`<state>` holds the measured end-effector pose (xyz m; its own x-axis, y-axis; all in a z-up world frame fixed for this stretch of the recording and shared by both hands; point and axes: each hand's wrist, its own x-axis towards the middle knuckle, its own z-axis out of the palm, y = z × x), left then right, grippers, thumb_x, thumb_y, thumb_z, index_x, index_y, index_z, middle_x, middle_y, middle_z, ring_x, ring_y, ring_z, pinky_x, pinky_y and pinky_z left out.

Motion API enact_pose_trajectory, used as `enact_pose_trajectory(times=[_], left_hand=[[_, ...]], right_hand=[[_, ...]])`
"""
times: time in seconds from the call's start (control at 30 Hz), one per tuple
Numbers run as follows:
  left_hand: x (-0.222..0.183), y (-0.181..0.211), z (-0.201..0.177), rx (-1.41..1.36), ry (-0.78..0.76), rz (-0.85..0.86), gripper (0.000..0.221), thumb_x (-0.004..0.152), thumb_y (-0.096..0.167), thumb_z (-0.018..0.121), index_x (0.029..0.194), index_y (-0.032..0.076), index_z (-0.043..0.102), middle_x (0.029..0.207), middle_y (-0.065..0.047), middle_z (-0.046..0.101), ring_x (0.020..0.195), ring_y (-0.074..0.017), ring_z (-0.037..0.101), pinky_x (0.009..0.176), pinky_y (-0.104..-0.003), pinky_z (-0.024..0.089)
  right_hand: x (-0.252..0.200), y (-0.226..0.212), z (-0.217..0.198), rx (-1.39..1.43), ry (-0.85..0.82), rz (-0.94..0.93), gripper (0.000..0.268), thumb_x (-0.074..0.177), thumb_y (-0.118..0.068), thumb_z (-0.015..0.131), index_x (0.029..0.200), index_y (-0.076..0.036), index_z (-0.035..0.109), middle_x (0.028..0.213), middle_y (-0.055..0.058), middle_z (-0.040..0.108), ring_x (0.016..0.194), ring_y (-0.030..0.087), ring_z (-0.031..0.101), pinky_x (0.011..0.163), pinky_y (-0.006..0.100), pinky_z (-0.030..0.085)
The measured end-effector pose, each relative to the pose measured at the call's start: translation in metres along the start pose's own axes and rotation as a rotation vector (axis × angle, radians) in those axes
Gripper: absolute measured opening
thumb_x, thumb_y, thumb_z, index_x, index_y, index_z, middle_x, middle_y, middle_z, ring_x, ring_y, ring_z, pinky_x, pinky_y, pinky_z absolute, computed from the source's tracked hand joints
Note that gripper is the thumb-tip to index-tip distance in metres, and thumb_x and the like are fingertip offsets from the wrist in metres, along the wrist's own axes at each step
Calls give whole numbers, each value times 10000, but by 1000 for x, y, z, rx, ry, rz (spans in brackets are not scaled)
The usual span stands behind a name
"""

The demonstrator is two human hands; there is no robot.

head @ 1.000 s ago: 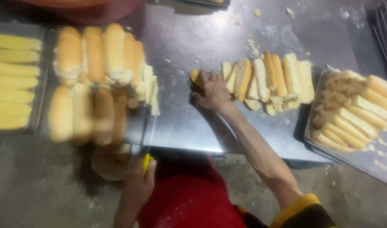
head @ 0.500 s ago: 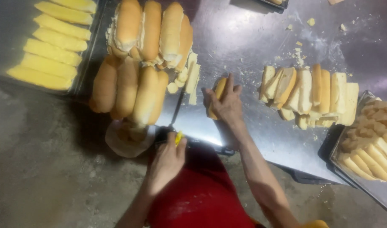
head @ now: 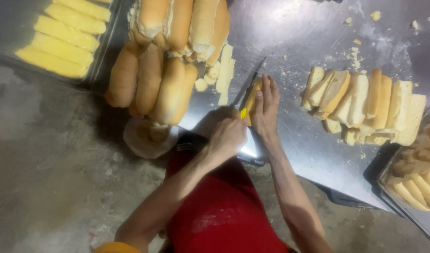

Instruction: Cutting bread rolls and stacking them on a tray.

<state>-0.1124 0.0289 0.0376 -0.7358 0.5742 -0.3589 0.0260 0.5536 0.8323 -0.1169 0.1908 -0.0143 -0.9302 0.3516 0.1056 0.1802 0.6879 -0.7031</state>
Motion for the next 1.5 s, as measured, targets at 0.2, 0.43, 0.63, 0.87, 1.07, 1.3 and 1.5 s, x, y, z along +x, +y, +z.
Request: enact_pose_trajectory(times=[0.2, 0.43, 0.63, 0.87, 1.07, 1.3, 1.5], left_hand=[[-16, -4, 6, 20, -29, -65, 459, 1102, 171, 328, 1409, -165, 387, 537, -5, 524, 371, -99, 496, 273, -235, 362], [-70, -7, 4, 73, -18, -96, 564, 1028, 72, 387, 1475, -222, 210, 515, -79, 586, 383, -177, 567, 288, -275, 418], [-22, -22, 24, 43, 3, -2, 418, 1027, -2, 359, 1396, -198, 387, 565, -135, 618, 386, -165, 558, 291, -306, 419], [-80, -52, 50, 919, 825, 543, 374, 1208, 14, 548, 1438, -226, 378, 800, -151, 697, 589, -145, 614, 502, -260, 529], [-63, -63, 56, 38, 17, -32, 193, 1039, 4, 533, 1146, -87, 665, 695, -113, 678, 532, -151, 616, 422, -256, 505], [-85, -57, 53, 585, 426, 161, 286, 1100, 120, 602, 1282, -99, 596, 706, -69, 662, 557, -108, 611, 429, -227, 511], [-120, -95, 79, 703, 618, 431, 244, 1093, 102, 532, 1184, -84, 660, 837, -194, 698, 586, -217, 654, 504, -303, 553]], right_hand=[[0, 5, 2, 2, 17, -30, 759, 1091, -581, 205, 1616, -57, 367, 1655, 280, 292, 1536, 445, 303, 1237, 625, 307], [1, 11, 11, -41, 73, -70, 803, 1102, -608, 177, 1604, -19, 390, 1643, 291, 369, 1529, 439, 353, 1250, 609, 319], [2, 9, 12, 29, 80, -46, 802, 1077, -622, 189, 1591, -47, 411, 1623, 276, 385, 1500, 406, 425, 1220, 544, 418], [0, 4, 10, -64, 95, -88, 803, 1110, -612, 177, 1603, -25, 416, 1644, 286, 388, 1528, 434, 361, 1247, 595, 320], [1, -2, 9, 26, 89, -68, 811, 1084, -642, 176, 1606, -67, 408, 1626, 231, 418, 1499, 377, 439, 1231, 525, 421], [2, 2, 12, 25, 76, -39, 815, 1079, -647, 191, 1617, -69, 393, 1631, 242, 408, 1488, 388, 456, 1221, 540, 424], [-1, 11, 12, -36, 92, -59, 809, 1096, -639, 182, 1622, -59, 385, 1664, 266, 355, 1541, 432, 376, 1247, 588, 355]])
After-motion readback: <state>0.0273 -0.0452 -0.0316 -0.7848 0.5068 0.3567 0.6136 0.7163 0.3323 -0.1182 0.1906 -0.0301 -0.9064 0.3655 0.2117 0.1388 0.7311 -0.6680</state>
